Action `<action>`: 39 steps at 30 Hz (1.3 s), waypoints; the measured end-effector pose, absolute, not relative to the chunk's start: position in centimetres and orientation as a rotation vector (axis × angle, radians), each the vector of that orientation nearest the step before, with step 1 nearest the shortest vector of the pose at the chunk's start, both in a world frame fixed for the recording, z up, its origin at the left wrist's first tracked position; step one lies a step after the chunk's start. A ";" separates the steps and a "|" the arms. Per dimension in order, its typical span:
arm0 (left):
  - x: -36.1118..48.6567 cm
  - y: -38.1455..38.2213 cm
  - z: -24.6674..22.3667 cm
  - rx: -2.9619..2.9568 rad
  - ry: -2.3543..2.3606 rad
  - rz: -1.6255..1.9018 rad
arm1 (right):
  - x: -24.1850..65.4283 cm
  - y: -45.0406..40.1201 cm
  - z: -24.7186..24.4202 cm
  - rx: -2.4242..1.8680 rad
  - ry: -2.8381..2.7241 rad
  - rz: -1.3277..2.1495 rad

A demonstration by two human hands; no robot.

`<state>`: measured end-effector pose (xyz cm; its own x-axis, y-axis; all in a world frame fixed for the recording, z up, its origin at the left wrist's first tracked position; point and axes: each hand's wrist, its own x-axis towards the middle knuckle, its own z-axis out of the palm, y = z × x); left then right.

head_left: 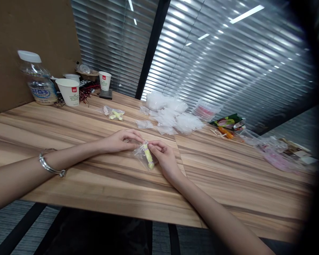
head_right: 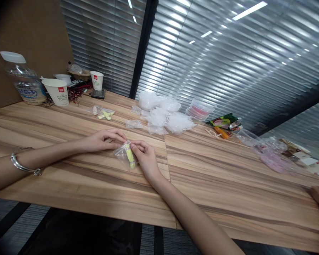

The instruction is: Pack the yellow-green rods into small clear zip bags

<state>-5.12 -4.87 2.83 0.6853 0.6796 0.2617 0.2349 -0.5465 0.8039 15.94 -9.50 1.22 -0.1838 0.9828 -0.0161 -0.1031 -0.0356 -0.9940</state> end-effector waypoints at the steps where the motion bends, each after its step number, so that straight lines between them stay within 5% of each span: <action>1: -5.1 -4.8 2.8 2.111 0.691 0.713 | 15.9 -9.5 1.2 -1.053 -1.243 1.414; 22: -5.2 -5.1 2.6 2.130 0.649 0.580 | 15.8 -9.4 1.0 -1.017 -1.271 1.448; 30: -5.1 -5.3 3.1 1.438 0.705 0.836 | 15.8 -9.5 1.1 -1.009 -1.247 1.450; 39: -5.2 -4.9 3.1 1.388 0.886 1.045 | 15.9 -9.5 1.2 -0.974 -1.248 1.432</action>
